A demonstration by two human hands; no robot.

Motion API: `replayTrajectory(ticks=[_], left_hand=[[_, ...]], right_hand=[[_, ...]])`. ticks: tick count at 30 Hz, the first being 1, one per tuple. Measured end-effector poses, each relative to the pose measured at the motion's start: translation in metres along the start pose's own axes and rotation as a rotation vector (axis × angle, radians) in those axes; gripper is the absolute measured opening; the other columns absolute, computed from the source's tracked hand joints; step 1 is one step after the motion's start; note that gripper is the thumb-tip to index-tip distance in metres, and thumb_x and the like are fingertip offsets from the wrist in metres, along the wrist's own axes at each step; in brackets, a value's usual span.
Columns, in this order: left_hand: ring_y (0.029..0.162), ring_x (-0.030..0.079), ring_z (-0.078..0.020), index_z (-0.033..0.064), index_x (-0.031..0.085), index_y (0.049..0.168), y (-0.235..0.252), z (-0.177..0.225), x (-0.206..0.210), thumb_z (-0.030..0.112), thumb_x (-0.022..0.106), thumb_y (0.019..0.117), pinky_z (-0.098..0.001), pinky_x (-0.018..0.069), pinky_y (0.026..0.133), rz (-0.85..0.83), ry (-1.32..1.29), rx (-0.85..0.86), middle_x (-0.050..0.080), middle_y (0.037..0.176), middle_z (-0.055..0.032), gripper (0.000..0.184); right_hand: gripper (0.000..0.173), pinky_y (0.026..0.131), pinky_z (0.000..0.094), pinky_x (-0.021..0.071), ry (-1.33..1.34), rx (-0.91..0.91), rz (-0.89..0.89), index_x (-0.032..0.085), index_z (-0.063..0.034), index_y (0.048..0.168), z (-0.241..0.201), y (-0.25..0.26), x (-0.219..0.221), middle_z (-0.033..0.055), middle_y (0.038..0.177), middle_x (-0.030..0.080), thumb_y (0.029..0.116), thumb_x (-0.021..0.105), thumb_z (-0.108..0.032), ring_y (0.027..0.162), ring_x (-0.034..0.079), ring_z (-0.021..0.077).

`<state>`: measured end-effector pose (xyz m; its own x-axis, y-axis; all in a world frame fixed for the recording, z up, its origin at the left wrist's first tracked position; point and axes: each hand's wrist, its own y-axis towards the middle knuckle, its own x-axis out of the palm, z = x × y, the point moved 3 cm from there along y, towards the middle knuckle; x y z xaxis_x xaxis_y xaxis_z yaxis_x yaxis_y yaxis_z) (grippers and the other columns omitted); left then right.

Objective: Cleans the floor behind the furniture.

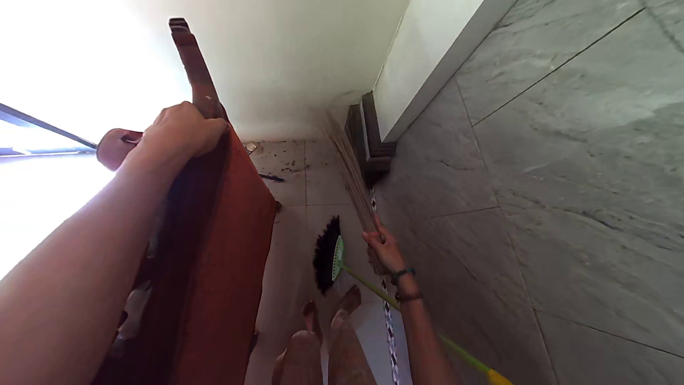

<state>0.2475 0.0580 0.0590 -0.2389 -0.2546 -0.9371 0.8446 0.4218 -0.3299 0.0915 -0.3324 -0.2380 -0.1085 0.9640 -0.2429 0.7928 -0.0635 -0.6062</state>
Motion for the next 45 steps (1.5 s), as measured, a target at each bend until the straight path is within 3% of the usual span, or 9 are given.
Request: replayTrajectory(ticks=[11, 16, 22, 27, 31, 34, 37, 41, 45], left_hand=[[0.113, 0.059, -0.0564, -0.013, 0.058, 0.107, -0.008, 0.001, -0.002, 0.048, 0.052, 0.104, -0.0755, 0.0425, 0.086, -0.036, 0.007, -0.006, 0.06, 0.112, -0.0392, 0.062], [0.112, 0.059, -0.0549, -0.0124, 0.058, 0.101, 0.0, -0.002, 0.0, 0.048, 0.052, 0.1022, -0.0741, 0.0432, 0.084, -0.031, 0.001, 0.027, 0.06, 0.111, -0.0379, 0.06], [0.122, 0.055, -0.051, -0.0098, 0.058, 0.108, 0.0, -0.002, -0.002, 0.05, 0.051, 0.1023, -0.0765, 0.036, 0.092, -0.05, 0.014, 0.013, 0.059, 0.121, -0.0347, 0.06], [0.125, 0.052, -0.0541, -0.0121, 0.056, 0.112, 0.002, 0.003, -0.004, 0.051, 0.047, 0.1052, -0.0774, 0.034, 0.093, -0.102, 0.043, 0.016, 0.056, 0.124, -0.0372, 0.064], [0.061, 0.059, -0.0357, 0.0167, 0.052, 0.064, 0.095, -0.048, 0.052, 0.074, 0.044, 0.0776, -0.0649, 0.0363, 0.047, 0.539, 0.03, 0.423, 0.057, 0.066, -0.0153, 0.06], [0.082, 0.062, -0.0409, 0.007, 0.064, 0.093, 0.05, -0.028, 0.02, 0.061, 0.049, 0.0964, -0.0646, 0.0427, 0.062, 0.055, 0.068, 0.31, 0.061, 0.086, -0.0229, 0.056], [0.097, 0.061, -0.0459, -0.0008, 0.066, 0.104, 0.013, -0.005, 0.005, 0.048, 0.047, 0.1055, -0.0694, 0.0414, 0.076, -0.044, 0.003, 0.105, 0.062, 0.098, -0.029, 0.053], [0.06, 0.056, -0.0139, 0.0304, 0.066, 0.081, 0.077, -0.059, 0.041, 0.058, 0.044, 0.0981, -0.0431, 0.0378, 0.043, 0.386, 0.138, 0.564, 0.055, 0.067, -0.0007, 0.039], [0.074, 0.059, -0.0115, 0.0395, 0.064, 0.101, 0.098, -0.068, 0.04, 0.059, 0.04, 0.0999, -0.0434, 0.0424, 0.053, 0.095, 0.261, 0.426, 0.059, 0.081, 0.0, 0.031]], right_hand=[[0.077, 0.062, 0.0451, 0.0576, -0.184, 0.01, 0.027, 0.024, -0.0277, 0.165, 0.023, -0.004, 0.006, 0.0186, 0.114, 0.067, 0.1013, 0.066, -0.034, 0.067, 0.064, 0.0246], [0.075, 0.083, 0.0567, 0.0577, -0.351, 0.239, 0.006, 0.023, -0.0216, 0.165, 0.09, 0.03, 0.027, 0.0234, 0.132, 0.062, 0.1028, 0.063, -0.033, 0.095, 0.069, 0.037], [0.072, 0.079, 0.0591, 0.0568, -0.734, 0.018, 0.0, 0.015, -0.0377, 0.166, 0.037, 0.0, 0.031, 0.0184, 0.111, 0.073, 0.1058, 0.055, -0.038, 0.083, 0.072, 0.0361], [0.073, 0.091, 0.0595, 0.0546, -0.839, 0.073, 0.077, 0.007, -0.0294, 0.167, 0.046, 0.095, 0.014, 0.0205, 0.121, 0.071, 0.1081, 0.049, -0.035, 0.102, 0.071, 0.0392], [0.07, 0.103, 0.0584, 0.0498, -0.628, 0.233, -0.028, 0.026, -0.016, 0.164, 0.049, 0.144, 0.038, 0.0216, 0.14, 0.06, 0.1038, 0.058, -0.032, 0.124, 0.062, 0.0379], [0.071, 0.085, 0.0568, 0.0565, -0.636, 0.145, -0.01, 0.02, -0.0253, 0.166, 0.041, 0.12, 0.059, 0.0215, 0.124, 0.067, 0.1058, 0.054, -0.039, 0.098, 0.07, 0.037], [0.072, 0.094, 0.0594, 0.053, -0.661, 0.167, 0.066, 0.015, -0.0287, 0.167, 0.063, 0.133, 0.059, 0.0209, 0.129, 0.068, 0.1063, 0.054, -0.039, 0.109, 0.069, 0.0401], [0.066, 0.101, 0.0559, 0.0513, -0.339, 0.407, -0.078, 0.029, -0.0099, 0.161, 0.095, 0.189, 0.069, 0.0259, 0.144, 0.054, 0.1057, 0.057, -0.032, 0.123, 0.061, 0.0388], [0.072, 0.087, 0.0571, 0.0577, -0.388, 0.233, -0.089, 0.022, -0.0239, 0.166, 0.097, 0.158, 0.086, 0.0216, 0.131, 0.064, 0.1047, 0.057, -0.04, 0.101, 0.07, 0.0367]])
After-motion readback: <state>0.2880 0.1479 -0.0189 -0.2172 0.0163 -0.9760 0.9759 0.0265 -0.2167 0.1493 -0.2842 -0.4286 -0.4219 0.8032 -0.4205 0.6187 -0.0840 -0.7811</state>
